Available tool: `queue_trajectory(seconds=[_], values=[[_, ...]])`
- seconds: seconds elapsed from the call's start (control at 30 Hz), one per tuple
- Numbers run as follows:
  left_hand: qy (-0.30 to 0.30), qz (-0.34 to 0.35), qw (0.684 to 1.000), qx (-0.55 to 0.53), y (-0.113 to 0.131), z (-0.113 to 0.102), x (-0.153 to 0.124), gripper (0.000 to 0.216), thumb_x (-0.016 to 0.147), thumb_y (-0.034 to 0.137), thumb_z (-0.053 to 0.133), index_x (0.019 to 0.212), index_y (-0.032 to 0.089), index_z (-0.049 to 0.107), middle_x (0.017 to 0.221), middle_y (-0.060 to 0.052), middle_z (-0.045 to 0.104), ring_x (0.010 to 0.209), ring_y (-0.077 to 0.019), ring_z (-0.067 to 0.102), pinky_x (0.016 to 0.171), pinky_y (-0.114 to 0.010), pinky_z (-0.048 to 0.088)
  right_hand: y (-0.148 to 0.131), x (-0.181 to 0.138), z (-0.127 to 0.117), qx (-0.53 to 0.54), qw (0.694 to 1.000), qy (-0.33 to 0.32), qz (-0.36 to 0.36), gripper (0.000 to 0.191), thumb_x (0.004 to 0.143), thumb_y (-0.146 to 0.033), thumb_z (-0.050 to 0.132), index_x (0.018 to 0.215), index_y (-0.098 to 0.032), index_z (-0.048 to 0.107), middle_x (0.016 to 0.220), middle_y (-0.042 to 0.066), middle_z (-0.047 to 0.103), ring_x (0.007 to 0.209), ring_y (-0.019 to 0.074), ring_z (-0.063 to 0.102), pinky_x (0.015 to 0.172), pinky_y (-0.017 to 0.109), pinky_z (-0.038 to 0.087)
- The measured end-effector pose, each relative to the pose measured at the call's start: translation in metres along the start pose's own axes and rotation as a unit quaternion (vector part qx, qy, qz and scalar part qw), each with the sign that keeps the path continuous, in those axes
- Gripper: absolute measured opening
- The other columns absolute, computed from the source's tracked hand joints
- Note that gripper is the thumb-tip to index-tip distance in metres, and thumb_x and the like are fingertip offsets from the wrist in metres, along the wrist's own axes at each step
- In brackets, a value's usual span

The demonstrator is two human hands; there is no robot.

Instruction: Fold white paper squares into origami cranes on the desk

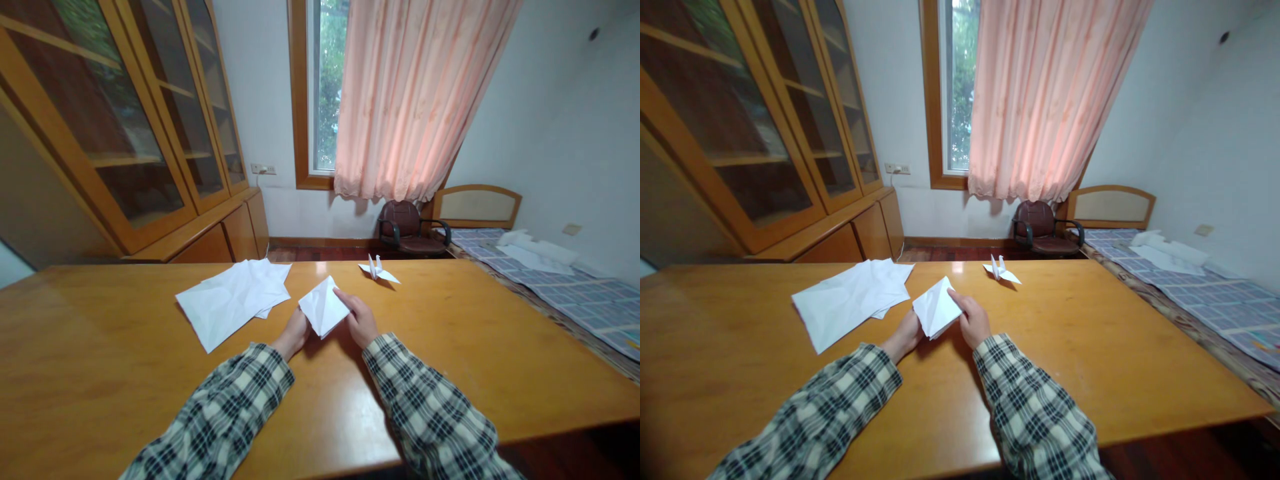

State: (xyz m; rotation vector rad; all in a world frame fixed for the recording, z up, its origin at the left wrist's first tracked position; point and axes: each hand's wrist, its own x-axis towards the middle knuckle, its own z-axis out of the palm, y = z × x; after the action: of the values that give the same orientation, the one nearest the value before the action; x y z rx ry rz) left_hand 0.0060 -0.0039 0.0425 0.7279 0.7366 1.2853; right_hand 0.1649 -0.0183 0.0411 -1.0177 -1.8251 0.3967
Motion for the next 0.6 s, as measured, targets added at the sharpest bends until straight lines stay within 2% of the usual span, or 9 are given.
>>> queue_trajectory(seconds=[0.27, 0.33, 0.47, 0.6], values=[[-0.037, -0.06, 0.997, -0.016, 0.007, -0.011, 0.002, 0.031, 0.073, 0.031, 0.057, 0.097, 0.013, 0.066, 0.097, -0.011, 0.071, 0.091, -0.0248, 0.065, 0.078, -0.035, 0.051, 0.001, 0.005, -0.012, 0.02, 0.998, 0.048, 0.033, 0.048, 0.079, -0.01, 0.039, 0.121, -0.023, 0.061, 0.105, 0.006, 0.067, 0.096, 0.0185, 0.06, 0.086, 0.034, 0.047], [-0.073, -0.074, 0.994, -0.033, 0.01, -0.015, 0.002, 0.037, 0.073, 0.03, 0.051, 0.102, 0.012, 0.064, 0.098, -0.012, 0.07, 0.088, -0.0246, 0.065, 0.076, -0.036, 0.051, 0.007, 0.007, -0.013, 0.038, 0.997, 0.048, 0.039, 0.047, 0.079, -0.01, 0.04, 0.118, -0.024, 0.063, 0.104, 0.005, 0.068, 0.097, 0.0188, 0.06, 0.087, 0.035, 0.047], [-0.066, -0.095, 0.993, -0.034, 0.019, -0.017, 0.003, 0.043, 0.08, 0.042, 0.045, 0.102, 0.011, 0.063, 0.095, -0.013, 0.07, 0.071, -0.0212, 0.065, 0.063, -0.033, 0.051, 0.015, 0.008, -0.014, 0.066, 0.996, 0.036, 0.04, 0.042, 0.079, -0.011, 0.043, 0.112, -0.022, 0.067, 0.101, 0.007, 0.068, 0.093, 0.0195, 0.061, 0.084, 0.035, 0.047], [-0.045, -0.092, 0.995, -0.011, 0.019, -0.012, 0.004, 0.049, 0.08, 0.055, 0.051, 0.099, 0.012, 0.062, 0.089, -0.012, 0.07, 0.064, -0.0172, 0.064, 0.059, -0.028, 0.049, 0.01, 0.008, -0.014, 0.072, 0.997, -0.014, 0.025, 0.036, 0.082, -0.014, 0.045, 0.109, -0.02, 0.069, 0.089, 0.007, 0.069, 0.081, 0.0179, 0.063, 0.074, 0.032, 0.048]])
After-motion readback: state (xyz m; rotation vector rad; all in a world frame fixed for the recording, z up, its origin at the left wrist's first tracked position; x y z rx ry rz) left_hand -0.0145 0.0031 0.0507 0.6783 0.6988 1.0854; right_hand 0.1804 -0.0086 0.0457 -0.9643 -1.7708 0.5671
